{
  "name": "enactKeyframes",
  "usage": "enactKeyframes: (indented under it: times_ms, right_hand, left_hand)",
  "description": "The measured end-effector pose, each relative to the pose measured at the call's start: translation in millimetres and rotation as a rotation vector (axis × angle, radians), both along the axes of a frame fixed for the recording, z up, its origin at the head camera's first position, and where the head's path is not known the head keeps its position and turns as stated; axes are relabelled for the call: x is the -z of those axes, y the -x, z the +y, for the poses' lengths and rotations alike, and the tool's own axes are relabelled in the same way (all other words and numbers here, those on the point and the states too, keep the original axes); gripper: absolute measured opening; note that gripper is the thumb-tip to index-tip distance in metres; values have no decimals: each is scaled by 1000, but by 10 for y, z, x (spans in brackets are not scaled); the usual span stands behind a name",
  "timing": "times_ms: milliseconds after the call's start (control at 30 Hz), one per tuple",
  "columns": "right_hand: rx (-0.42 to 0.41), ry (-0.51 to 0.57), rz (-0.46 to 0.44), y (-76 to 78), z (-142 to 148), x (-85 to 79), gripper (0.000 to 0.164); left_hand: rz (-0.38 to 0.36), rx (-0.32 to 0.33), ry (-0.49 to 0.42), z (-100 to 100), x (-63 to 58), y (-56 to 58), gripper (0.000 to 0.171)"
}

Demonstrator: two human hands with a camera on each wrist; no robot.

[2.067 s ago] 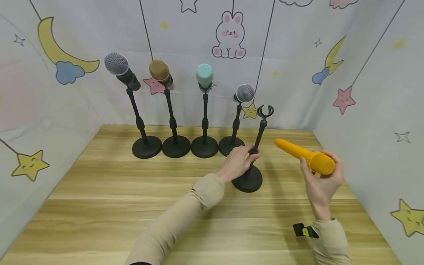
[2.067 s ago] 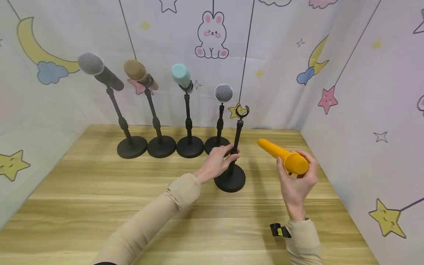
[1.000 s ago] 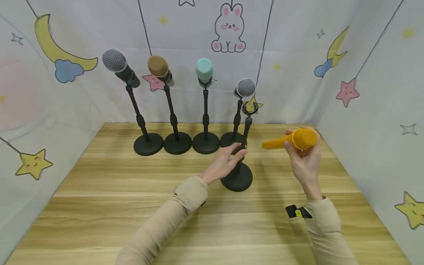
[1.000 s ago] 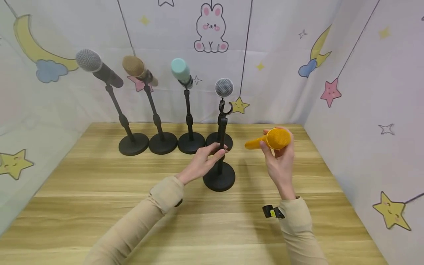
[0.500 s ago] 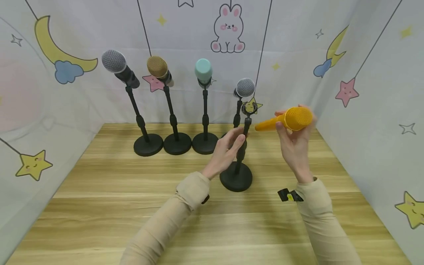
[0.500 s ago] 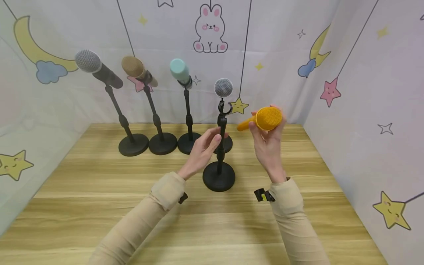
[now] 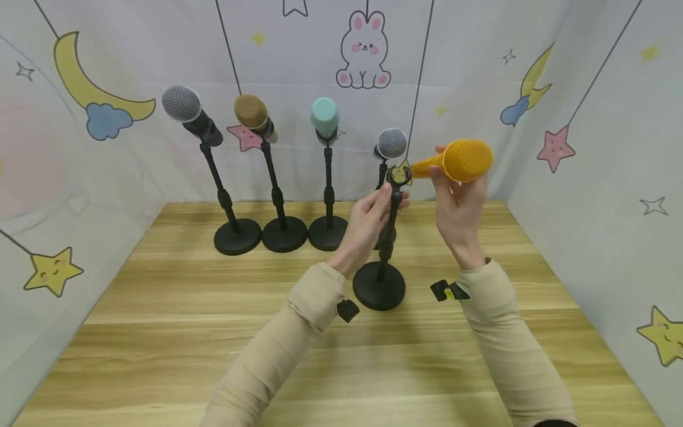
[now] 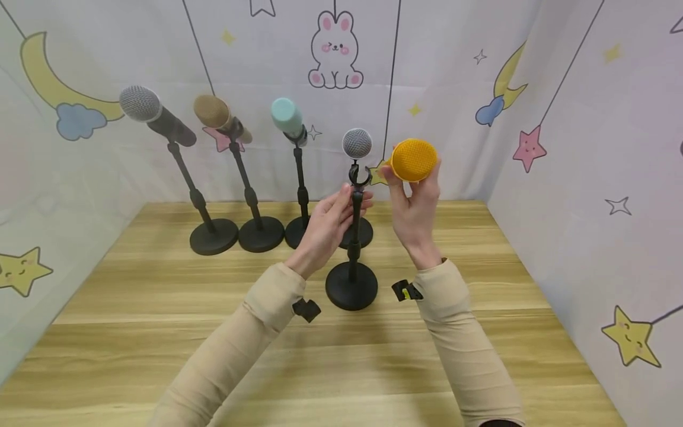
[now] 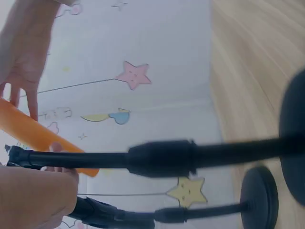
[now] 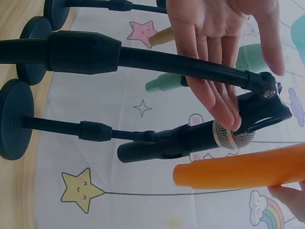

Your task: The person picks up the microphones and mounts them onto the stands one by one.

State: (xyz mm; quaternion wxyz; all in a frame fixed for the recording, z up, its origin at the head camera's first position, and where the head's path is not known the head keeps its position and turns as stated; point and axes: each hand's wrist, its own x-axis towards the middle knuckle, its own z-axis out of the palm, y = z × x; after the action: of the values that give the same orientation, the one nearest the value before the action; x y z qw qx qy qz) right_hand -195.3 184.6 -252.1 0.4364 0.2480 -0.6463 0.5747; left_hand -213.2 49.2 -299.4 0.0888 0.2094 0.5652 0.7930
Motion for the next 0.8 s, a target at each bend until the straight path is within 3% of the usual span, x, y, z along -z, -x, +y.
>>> enactKeyframes:
  times_ms: [133, 267, 467, 800]
  right_hand:
    - [-21, -12, 35, 34, -63, -42, 34]
    - [-26, -54, 92, 145, -90, -32, 34]
    - [-17, -97, 122, 136, -174, -115, 37]
    - [-52, -39, 136, 71, -261, -190, 39]
  left_hand:
    - [-127, 66, -108, 21, 18, 91, 49]
    - [-179, 111, -198, 36, 22, 148, 45]
    - [-183, 141, -274, 67, 23, 206, 30]
    - [-138, 218, -314, 42, 88, 254, 38]
